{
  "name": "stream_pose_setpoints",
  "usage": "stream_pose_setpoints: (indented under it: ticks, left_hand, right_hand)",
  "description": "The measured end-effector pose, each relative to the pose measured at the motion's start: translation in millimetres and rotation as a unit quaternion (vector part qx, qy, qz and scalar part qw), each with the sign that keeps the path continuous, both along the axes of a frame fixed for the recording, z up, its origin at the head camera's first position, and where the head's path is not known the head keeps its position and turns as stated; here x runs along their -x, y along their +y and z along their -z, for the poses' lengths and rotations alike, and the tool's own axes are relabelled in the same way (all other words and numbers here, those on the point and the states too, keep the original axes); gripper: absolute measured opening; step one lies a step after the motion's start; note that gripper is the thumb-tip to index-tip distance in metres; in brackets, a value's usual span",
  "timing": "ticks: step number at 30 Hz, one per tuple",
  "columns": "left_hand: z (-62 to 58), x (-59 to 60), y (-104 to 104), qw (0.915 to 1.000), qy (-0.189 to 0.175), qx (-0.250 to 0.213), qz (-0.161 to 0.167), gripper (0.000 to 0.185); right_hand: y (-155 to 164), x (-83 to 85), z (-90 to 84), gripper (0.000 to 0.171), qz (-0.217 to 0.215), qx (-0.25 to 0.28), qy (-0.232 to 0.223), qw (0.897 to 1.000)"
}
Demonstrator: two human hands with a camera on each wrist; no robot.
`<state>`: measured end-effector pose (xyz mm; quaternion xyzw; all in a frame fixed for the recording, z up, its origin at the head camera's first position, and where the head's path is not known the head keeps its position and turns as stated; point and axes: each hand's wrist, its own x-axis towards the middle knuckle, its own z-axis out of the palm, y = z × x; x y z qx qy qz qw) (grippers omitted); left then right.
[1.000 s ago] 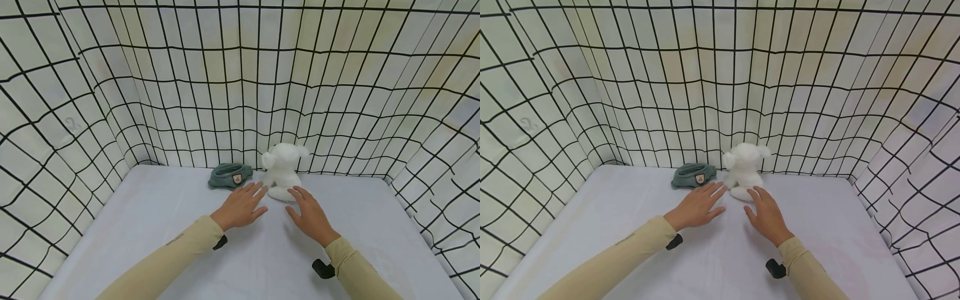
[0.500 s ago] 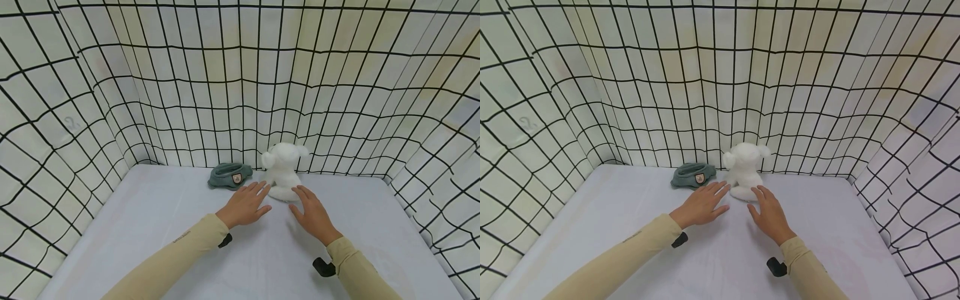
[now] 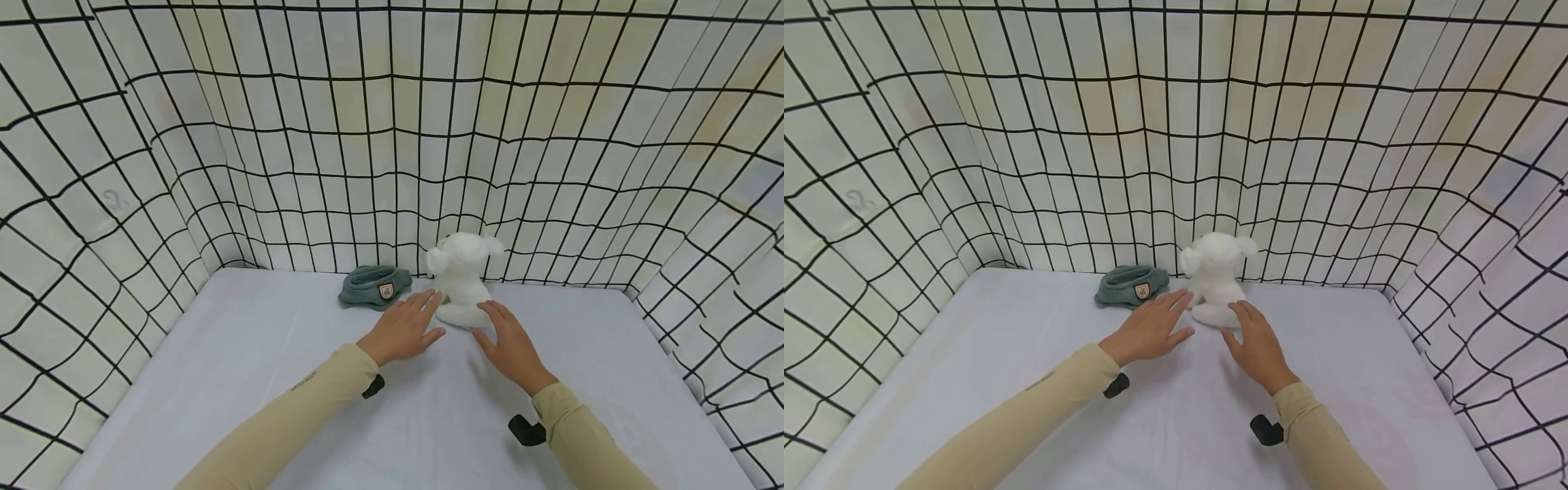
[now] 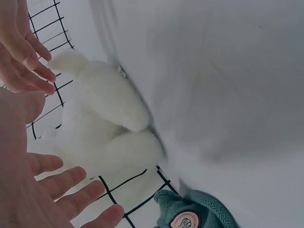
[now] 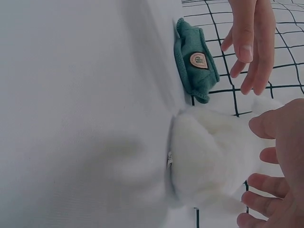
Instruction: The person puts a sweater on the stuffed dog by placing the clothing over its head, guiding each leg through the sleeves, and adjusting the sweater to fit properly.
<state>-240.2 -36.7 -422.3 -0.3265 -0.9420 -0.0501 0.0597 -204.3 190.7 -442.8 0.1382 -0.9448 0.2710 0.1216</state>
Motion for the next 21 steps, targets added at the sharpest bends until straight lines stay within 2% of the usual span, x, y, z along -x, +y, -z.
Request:
stream_pose_setpoints:
  ticks: [13, 21]
  left_hand:
    - [2.7, 10.1, 3.7, 0.9997, -0.021, -0.004, -0.010, 0.068]
    - [2.5, 14.6, 8.8, 0.9990, -0.039, 0.012, -0.016, 0.070]
  right_hand:
    - [6.5, 5.5, 2.0, 0.052, 0.005, -0.001, 0.001, 1.000]
    - [6.5, 7.7, 1.4, 0.052, 0.015, 0.003, -0.019, 1.000]
